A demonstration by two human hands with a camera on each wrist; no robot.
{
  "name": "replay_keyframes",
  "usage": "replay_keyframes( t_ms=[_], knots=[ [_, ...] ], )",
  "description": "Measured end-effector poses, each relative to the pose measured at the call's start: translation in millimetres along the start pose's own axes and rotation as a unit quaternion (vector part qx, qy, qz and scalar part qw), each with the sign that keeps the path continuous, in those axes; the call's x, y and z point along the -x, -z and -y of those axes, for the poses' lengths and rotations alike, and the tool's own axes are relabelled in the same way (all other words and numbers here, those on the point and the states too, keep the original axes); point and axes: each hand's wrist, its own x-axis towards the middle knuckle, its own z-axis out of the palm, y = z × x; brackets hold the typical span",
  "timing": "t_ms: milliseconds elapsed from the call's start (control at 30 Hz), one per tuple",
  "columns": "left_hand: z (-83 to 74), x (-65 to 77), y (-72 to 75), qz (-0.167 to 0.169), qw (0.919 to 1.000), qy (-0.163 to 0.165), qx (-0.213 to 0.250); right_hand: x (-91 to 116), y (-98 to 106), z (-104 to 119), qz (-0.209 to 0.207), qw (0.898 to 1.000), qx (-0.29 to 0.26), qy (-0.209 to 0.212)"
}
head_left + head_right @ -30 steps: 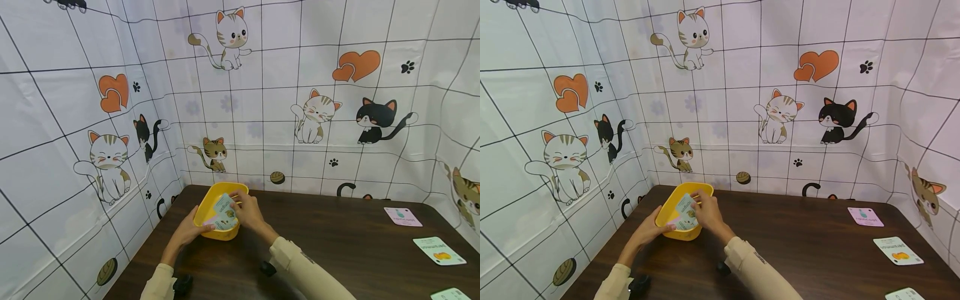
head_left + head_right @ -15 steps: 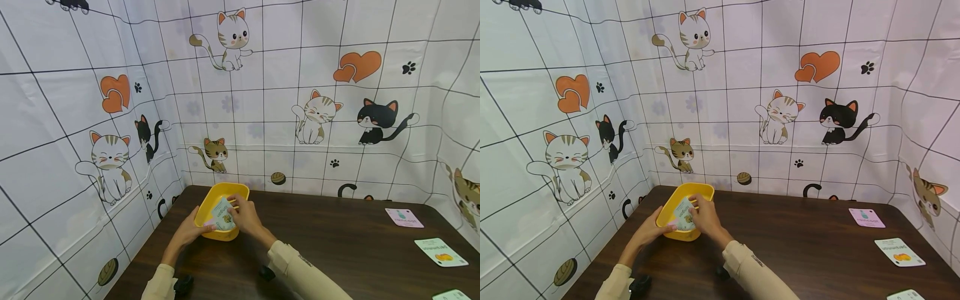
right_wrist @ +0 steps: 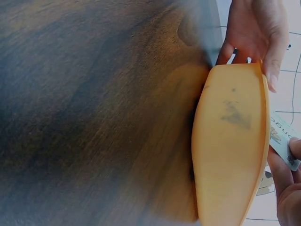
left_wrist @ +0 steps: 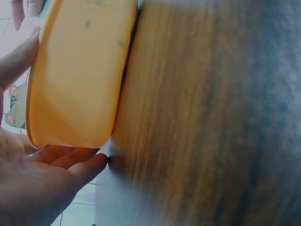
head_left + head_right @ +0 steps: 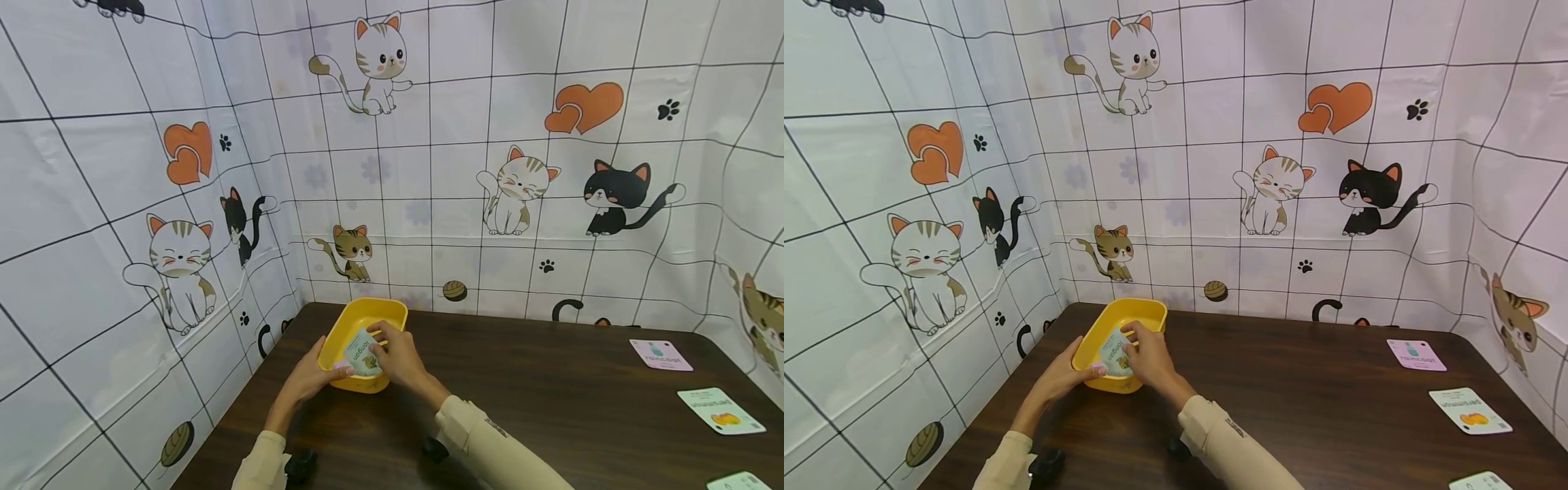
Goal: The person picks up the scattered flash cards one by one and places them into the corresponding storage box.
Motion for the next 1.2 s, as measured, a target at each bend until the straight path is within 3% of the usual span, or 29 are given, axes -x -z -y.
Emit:
replay_keyframes(
  t_ms=[500, 833, 1200],
  knots=[
    [1.2, -0.2, -0.5, -0.003, 1.0000, -0.006, 0.007, 2.7, -5.6, -2.5, 0.003, 1.000, 0.011, 0.011],
    [1.0, 1.3, -0.2, -0.010, 0.9998, 0.008, -0.016, 2.0, -4.2, -5.6, -0.009, 0.999, 0.030, 0.029],
    [2.2, 1.0, 0.1, -0.007, 0.9999, 0.014, -0.006, 3.8, -1.3, -9.6, -0.015, 1.000, 0.016, 0.019]
  ],
)
